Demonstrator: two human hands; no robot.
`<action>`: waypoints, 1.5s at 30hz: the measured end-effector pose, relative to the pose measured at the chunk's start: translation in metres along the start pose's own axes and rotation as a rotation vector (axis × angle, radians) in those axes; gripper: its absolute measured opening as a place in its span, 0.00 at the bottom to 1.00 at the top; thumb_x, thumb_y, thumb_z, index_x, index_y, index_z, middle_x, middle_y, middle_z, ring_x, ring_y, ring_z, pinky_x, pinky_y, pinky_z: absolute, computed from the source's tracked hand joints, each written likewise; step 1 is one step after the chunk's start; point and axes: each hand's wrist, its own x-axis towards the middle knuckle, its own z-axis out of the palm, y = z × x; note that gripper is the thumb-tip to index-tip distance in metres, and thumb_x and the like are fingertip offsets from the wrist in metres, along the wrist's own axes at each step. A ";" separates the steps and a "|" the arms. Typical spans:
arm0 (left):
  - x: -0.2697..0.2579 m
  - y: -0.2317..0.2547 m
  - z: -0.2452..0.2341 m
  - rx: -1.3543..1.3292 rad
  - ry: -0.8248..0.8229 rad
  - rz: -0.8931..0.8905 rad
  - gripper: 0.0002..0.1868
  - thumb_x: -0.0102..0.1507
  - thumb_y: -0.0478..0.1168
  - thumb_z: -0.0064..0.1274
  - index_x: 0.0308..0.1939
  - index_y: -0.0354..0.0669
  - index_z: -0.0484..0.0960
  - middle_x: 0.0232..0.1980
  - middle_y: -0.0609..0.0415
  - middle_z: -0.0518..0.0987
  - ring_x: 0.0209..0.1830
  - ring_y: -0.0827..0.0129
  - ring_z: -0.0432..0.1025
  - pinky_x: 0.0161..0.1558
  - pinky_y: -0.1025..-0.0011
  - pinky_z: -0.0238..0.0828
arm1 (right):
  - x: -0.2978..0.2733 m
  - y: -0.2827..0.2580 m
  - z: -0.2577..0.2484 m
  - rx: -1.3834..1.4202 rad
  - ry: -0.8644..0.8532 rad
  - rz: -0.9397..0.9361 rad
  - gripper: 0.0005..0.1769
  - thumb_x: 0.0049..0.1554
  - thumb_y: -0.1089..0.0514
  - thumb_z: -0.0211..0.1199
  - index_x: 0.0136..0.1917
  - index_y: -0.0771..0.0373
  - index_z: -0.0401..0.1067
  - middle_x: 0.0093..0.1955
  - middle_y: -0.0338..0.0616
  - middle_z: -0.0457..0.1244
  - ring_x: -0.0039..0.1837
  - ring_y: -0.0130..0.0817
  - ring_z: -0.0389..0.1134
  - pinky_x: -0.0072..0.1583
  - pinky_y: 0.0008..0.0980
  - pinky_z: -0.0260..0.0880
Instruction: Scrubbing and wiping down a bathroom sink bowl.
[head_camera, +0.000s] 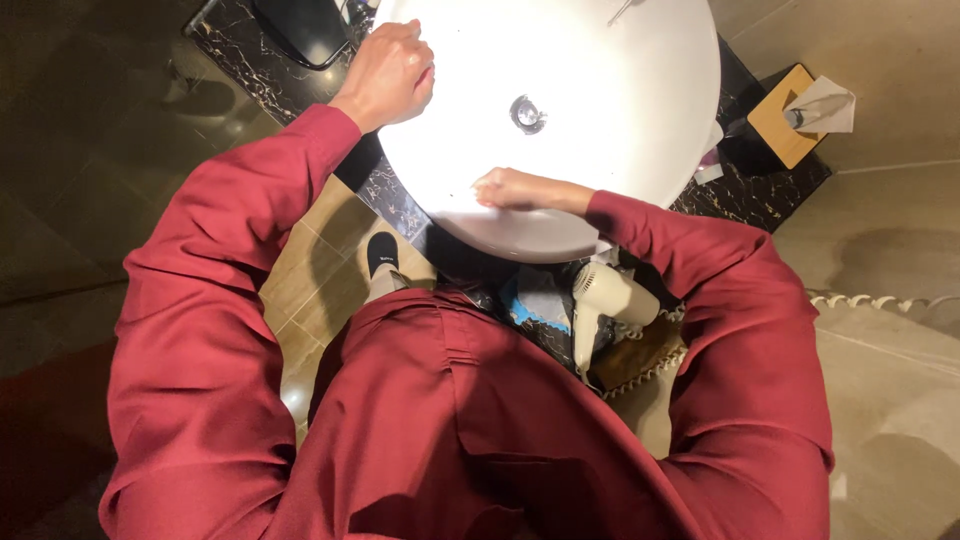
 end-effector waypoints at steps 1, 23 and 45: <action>0.001 0.001 0.000 0.002 -0.003 0.006 0.07 0.60 0.34 0.56 0.26 0.36 0.79 0.31 0.43 0.78 0.45 0.52 0.74 0.51 0.57 0.72 | -0.003 0.002 -0.005 -0.059 0.068 0.022 0.17 0.64 0.55 0.51 0.37 0.68 0.65 0.33 0.53 0.59 0.37 0.39 0.57 0.43 0.44 0.62; 0.062 0.000 0.047 -0.168 -0.303 0.200 0.10 0.62 0.37 0.53 0.28 0.36 0.83 0.25 0.40 0.78 0.28 0.47 0.74 0.38 0.52 0.72 | -0.043 -0.010 -0.003 -0.488 0.513 0.547 0.18 0.66 0.55 0.48 0.44 0.66 0.75 0.44 0.62 0.67 0.48 0.62 0.68 0.53 0.56 0.66; 0.103 -0.010 0.099 -0.633 -0.743 0.524 0.07 0.56 0.31 0.49 0.27 0.37 0.83 0.27 0.42 0.79 0.26 0.48 0.74 0.35 0.54 0.72 | -0.033 -0.059 0.038 -0.272 0.645 1.060 0.16 0.64 0.54 0.55 0.58 0.60 0.79 0.46 0.56 0.72 0.45 0.51 0.74 0.52 0.46 0.74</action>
